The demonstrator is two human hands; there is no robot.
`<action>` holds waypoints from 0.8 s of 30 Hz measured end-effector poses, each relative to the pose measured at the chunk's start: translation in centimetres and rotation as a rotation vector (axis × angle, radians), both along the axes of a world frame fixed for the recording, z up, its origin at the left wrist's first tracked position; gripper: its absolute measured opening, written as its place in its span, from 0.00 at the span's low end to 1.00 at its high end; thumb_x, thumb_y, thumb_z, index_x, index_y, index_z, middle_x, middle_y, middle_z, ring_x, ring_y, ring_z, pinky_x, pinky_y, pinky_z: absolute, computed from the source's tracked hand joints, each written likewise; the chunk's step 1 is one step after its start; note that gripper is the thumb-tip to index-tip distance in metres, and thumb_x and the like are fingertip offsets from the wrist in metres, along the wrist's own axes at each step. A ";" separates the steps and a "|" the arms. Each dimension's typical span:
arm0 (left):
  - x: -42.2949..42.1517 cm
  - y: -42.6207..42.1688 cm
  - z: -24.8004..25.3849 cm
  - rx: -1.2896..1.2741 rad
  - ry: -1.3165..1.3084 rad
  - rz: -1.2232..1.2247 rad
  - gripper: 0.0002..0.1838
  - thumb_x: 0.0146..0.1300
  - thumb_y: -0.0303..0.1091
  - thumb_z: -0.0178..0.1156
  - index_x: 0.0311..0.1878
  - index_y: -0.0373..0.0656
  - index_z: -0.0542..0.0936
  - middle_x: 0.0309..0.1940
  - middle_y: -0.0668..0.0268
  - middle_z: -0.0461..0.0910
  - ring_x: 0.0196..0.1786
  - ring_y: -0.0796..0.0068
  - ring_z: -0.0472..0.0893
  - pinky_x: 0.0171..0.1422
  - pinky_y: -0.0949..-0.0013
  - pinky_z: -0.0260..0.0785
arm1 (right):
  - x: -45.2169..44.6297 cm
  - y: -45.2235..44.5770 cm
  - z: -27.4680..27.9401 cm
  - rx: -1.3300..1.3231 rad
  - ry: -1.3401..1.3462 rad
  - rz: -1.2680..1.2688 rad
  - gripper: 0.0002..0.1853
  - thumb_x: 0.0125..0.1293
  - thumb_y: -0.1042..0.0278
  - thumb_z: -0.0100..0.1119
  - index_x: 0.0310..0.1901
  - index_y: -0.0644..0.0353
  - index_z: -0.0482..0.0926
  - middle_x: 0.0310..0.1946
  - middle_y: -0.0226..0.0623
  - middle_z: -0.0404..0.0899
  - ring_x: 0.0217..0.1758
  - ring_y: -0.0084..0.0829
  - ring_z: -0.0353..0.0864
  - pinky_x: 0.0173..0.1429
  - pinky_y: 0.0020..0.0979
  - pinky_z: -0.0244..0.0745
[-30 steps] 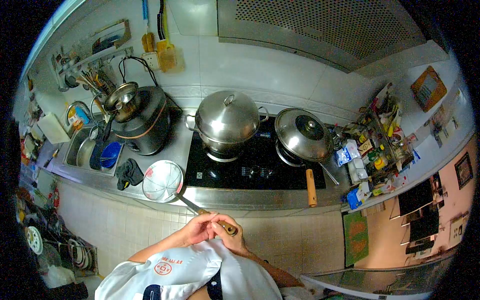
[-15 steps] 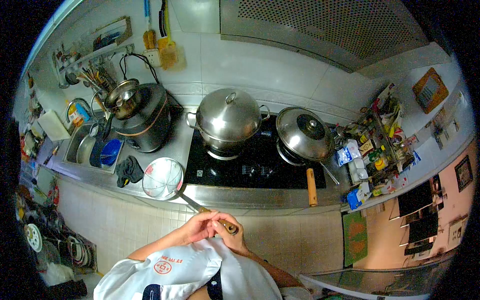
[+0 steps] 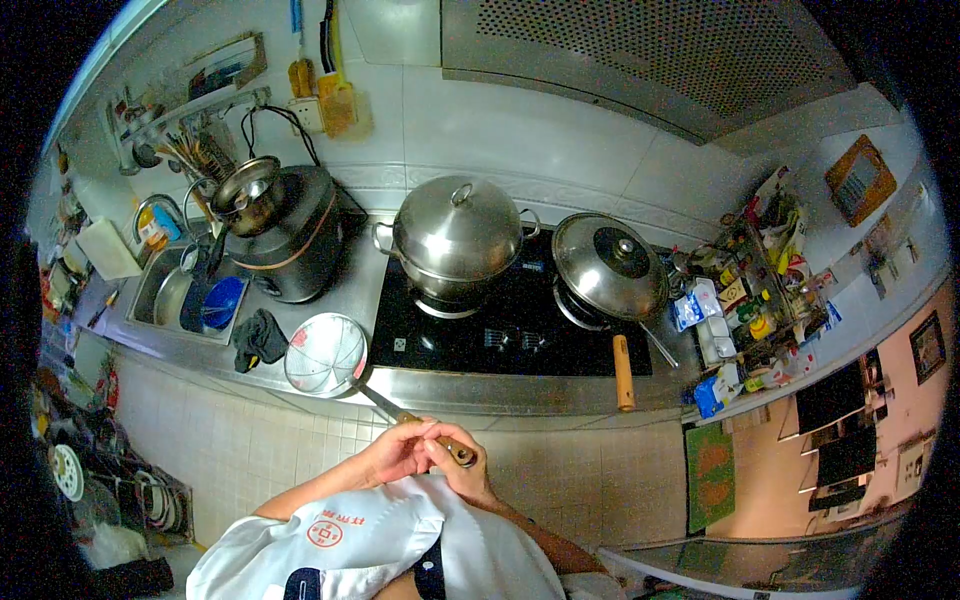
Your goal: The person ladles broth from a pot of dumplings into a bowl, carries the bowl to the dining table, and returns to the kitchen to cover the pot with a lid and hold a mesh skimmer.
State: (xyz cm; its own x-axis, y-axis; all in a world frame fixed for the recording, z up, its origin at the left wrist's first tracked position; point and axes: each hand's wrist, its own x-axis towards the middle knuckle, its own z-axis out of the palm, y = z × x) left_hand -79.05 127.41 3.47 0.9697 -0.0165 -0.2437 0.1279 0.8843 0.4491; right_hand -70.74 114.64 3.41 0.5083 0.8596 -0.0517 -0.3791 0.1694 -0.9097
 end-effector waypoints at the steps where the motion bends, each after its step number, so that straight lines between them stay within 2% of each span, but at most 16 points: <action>1: 0.0 0.0 0.0 0.003 -0.007 0.001 0.15 0.66 0.45 0.53 0.42 0.43 0.77 0.26 0.69 0.78 0.26 0.80 0.78 0.25 0.79 0.71 | 0.0 0.0 0.1 0.000 -0.001 0.003 0.09 0.66 0.73 0.54 0.46 0.66 0.72 0.34 0.40 0.77 0.32 0.26 0.77 0.38 0.28 0.77; 10: -0.1 0.0 -0.5 0.008 -0.024 -0.026 0.14 0.67 0.44 0.52 0.43 0.44 0.76 0.28 0.70 0.78 0.28 0.80 0.77 0.26 0.80 0.68 | 0.0 -0.2 0.7 -0.013 -0.008 0.015 0.10 0.67 0.72 0.54 0.46 0.66 0.71 0.33 0.39 0.77 0.31 0.27 0.78 0.38 0.28 0.76; 13: 0.0 -0.1 -0.2 -0.088 0.010 0.000 0.12 0.68 0.40 0.53 0.41 0.40 0.77 0.29 0.64 0.80 0.21 0.77 0.77 0.33 0.78 0.69 | 0.0 -0.3 1.6 -0.046 -0.012 0.021 0.10 0.67 0.71 0.55 0.46 0.66 0.71 0.32 0.39 0.77 0.31 0.27 0.78 0.38 0.28 0.76; 16: -0.1 -0.1 -0.8 0.007 -0.017 -0.022 0.12 0.66 0.44 0.53 0.41 0.46 0.76 0.30 0.70 0.79 0.31 0.79 0.78 0.32 0.78 0.69 | 0.0 -0.2 1.2 -0.030 -0.009 0.017 0.10 0.67 0.72 0.54 0.46 0.66 0.71 0.32 0.40 0.77 0.31 0.28 0.78 0.39 0.29 0.76; 24: -0.1 -0.1 -1.6 0.009 0.017 -0.025 0.12 0.66 0.44 0.53 0.40 0.46 0.76 0.32 0.70 0.79 0.34 0.79 0.79 0.36 0.77 0.71 | 0.0 -0.4 -0.2 0.015 0.037 0.014 0.08 0.66 0.73 0.55 0.44 0.64 0.73 0.36 0.37 0.80 0.36 0.23 0.77 0.43 0.26 0.74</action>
State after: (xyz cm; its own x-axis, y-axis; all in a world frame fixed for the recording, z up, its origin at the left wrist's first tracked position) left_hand -79.11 127.34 1.90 0.9648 -0.0382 -0.2601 0.1572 0.8768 0.4545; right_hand -70.70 114.26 3.19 0.4940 0.8676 -0.0571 -0.4150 0.1775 -0.8923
